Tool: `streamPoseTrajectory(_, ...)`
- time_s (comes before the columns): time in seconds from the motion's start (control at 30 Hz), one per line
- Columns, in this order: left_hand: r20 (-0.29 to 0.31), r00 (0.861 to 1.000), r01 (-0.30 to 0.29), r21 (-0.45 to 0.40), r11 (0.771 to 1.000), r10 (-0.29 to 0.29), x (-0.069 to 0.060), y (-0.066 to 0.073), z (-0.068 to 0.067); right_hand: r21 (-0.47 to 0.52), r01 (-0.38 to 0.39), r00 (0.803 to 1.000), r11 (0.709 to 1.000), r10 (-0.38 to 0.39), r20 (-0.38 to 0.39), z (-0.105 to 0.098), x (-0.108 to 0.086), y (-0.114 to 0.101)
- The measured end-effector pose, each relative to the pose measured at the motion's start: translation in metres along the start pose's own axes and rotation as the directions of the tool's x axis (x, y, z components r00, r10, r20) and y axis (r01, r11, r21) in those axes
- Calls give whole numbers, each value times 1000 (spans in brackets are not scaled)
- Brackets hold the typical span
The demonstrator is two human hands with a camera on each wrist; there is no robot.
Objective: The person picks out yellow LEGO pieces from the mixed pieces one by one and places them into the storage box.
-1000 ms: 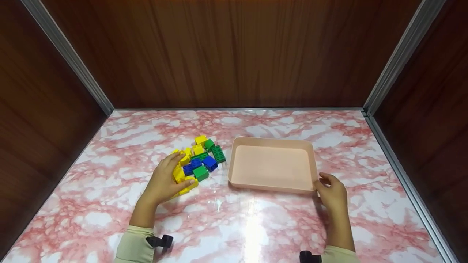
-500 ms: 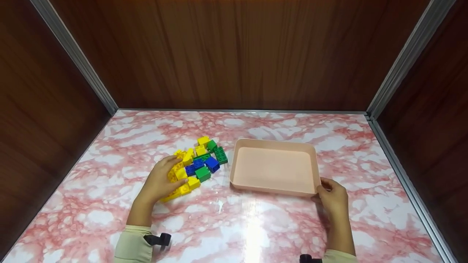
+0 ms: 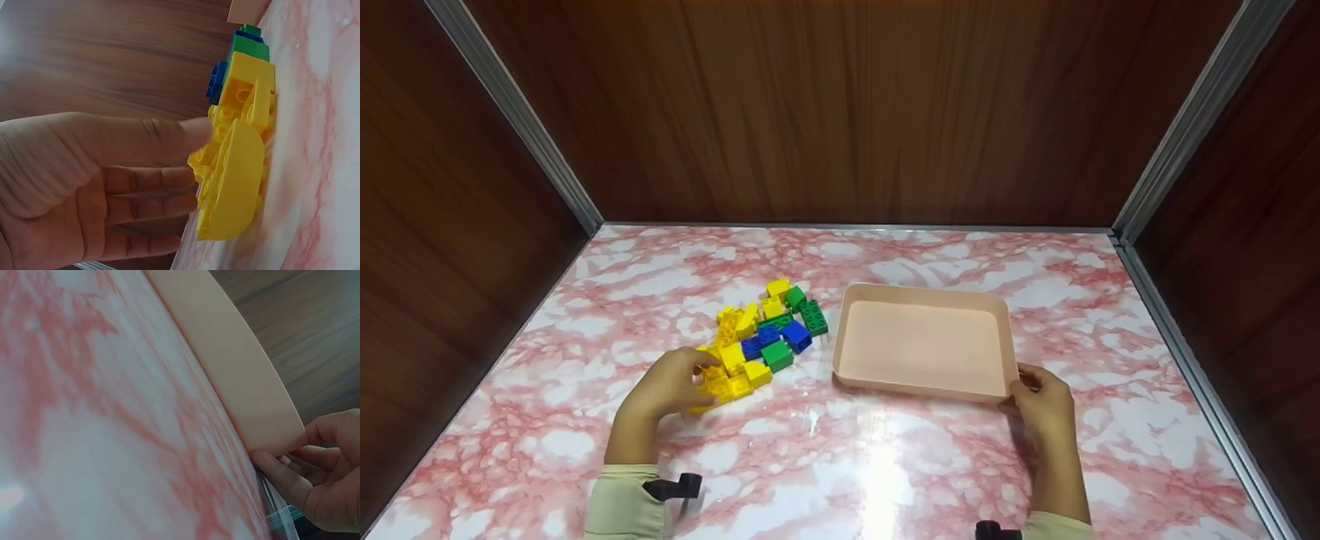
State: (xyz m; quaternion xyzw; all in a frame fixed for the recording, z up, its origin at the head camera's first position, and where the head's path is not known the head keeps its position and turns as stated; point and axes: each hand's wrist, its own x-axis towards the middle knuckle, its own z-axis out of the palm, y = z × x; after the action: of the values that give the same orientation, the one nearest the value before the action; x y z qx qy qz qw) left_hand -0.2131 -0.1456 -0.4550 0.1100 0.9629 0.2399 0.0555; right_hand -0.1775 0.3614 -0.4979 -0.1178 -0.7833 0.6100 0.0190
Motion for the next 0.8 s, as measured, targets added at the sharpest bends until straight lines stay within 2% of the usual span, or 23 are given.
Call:
streamPoseTrajectory(0.2, 35, 998, 45, 45, 998, -47, 1, 2, 5, -5, 6, 1000, 1000, -6, -2, 0, 0, 1)
streamPoseTrajectory(0.43, 24, 998, 51, 72, 996, -53, 2, 1, 9, -32, -30, 999, 999, 30, 13, 2, -2, 4)
streamPoseTrajectory(0.8, 11, 999, 33, 82, 996, -34, 0, 4, 5, 2, -9, 1000, 1000, 9, 19, -2, -1, -1)
